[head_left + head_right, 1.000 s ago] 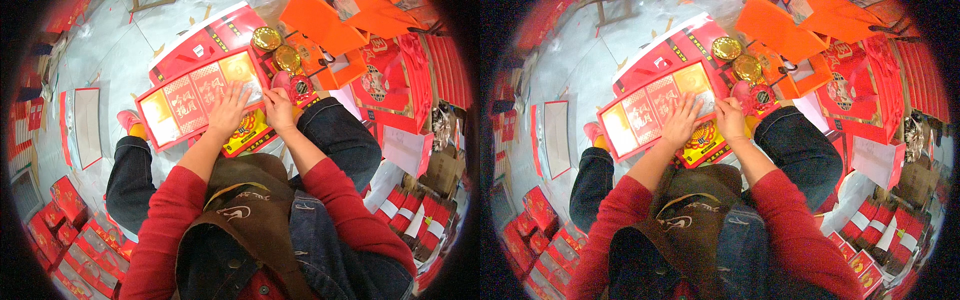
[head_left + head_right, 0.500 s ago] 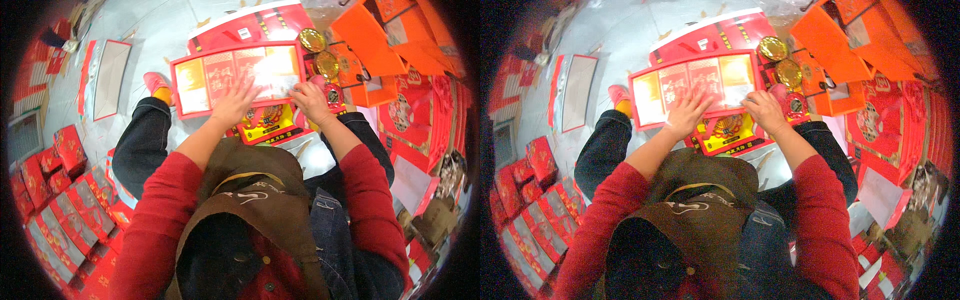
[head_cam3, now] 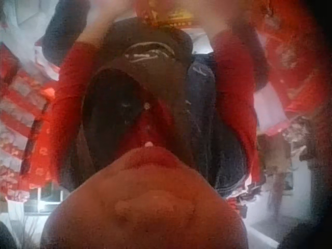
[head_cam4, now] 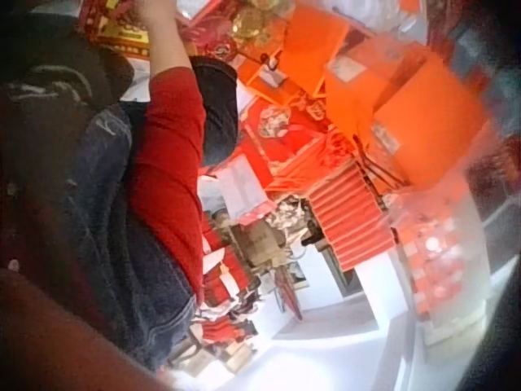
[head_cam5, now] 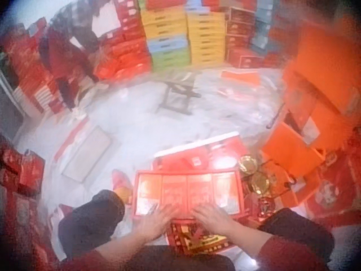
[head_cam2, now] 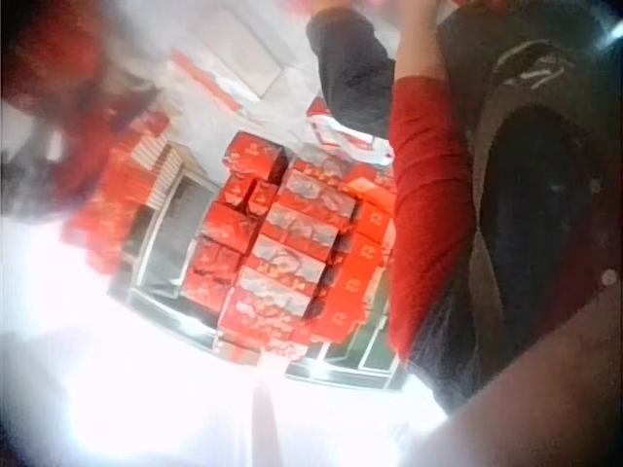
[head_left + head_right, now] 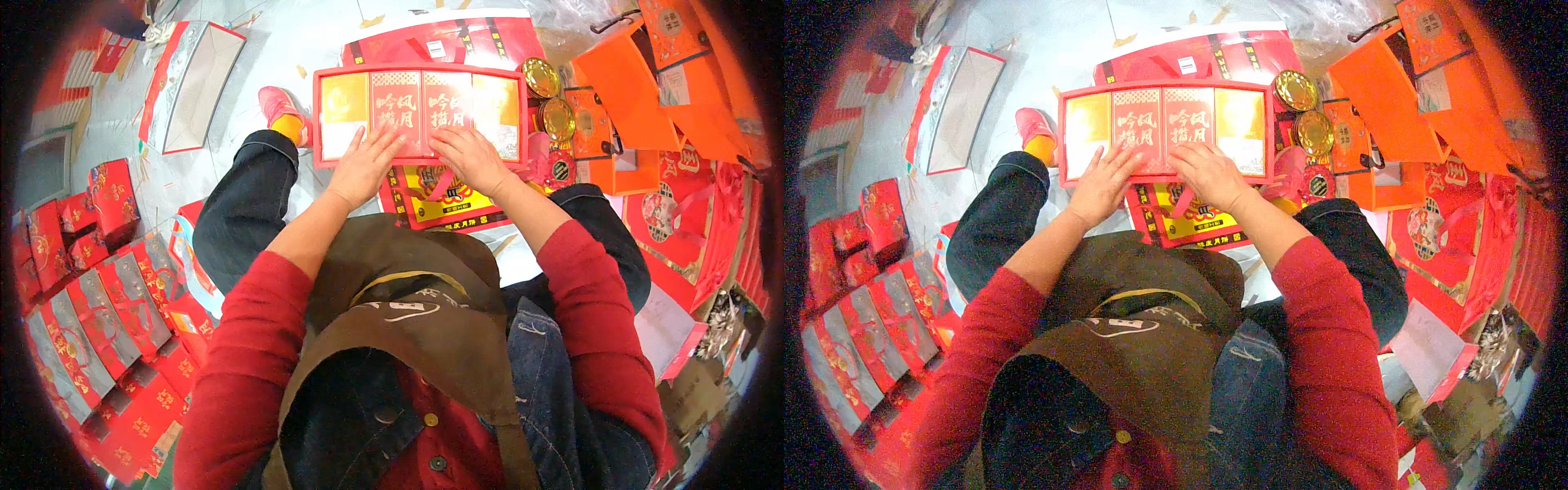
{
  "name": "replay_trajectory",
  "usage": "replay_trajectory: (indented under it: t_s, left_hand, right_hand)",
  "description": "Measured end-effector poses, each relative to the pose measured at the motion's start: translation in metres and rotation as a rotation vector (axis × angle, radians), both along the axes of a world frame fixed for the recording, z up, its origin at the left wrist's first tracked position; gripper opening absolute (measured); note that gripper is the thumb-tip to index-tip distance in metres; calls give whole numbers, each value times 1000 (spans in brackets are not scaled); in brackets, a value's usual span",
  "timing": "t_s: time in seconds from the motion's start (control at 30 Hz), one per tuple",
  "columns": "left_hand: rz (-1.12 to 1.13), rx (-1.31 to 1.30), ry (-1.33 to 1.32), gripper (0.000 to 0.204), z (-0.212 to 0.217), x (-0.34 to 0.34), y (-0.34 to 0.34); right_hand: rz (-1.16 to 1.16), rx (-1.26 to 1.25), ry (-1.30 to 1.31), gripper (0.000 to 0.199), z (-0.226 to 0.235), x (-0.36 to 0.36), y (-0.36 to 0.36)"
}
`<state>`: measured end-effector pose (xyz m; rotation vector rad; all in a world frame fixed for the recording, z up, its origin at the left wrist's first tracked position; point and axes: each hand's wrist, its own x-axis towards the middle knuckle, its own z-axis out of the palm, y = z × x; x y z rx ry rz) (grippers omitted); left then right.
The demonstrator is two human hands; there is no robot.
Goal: The person sits on the floor and assembles red gift boxes by inserting smaller inner boxes into a larger outer box, then placing a clear plastic cover on top. They repeat this process with multiple boxes, occasionally adjusting the plastic cover and stacking completed boxes.
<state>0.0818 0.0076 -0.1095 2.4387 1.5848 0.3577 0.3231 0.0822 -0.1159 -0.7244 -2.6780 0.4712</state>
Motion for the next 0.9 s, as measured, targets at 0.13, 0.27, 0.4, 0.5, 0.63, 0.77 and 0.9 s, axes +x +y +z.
replay_trajectory:
  t_s: [0.13,0.27,0.4,0.5,0.63,0.77,0.9]
  left_hand:
    - [469,-171,-514,28,16,29,-44]
    - [1188,-764,-1637,18,6,47,-43]
    - [1306,-563,-2063,17,-16,44,-37]
    - [1343,-564,-2133,17,-21,47,-30]
    - [1325,-491,-2214,13,-17,47,-18]
    - [1394,-524,-2193,13,-38,47,-5]
    - [1432,-583,-1982,16,-31,46,0]
  right_hand:
    - [-196,-54,86,25,10,-2,-10]
    - [-1056,-926,127,15,-19,-2,-52]
    - [-1275,-1640,1082,15,-12,-19,-77]
    - [-1270,-1747,1277,14,-21,-26,-69]
    - [-1193,-1872,1282,16,-23,-41,-70]
    - [-1220,-1885,1243,20,-21,-58,-67]
    - [-1115,-1963,1331,23,-18,-67,-67]
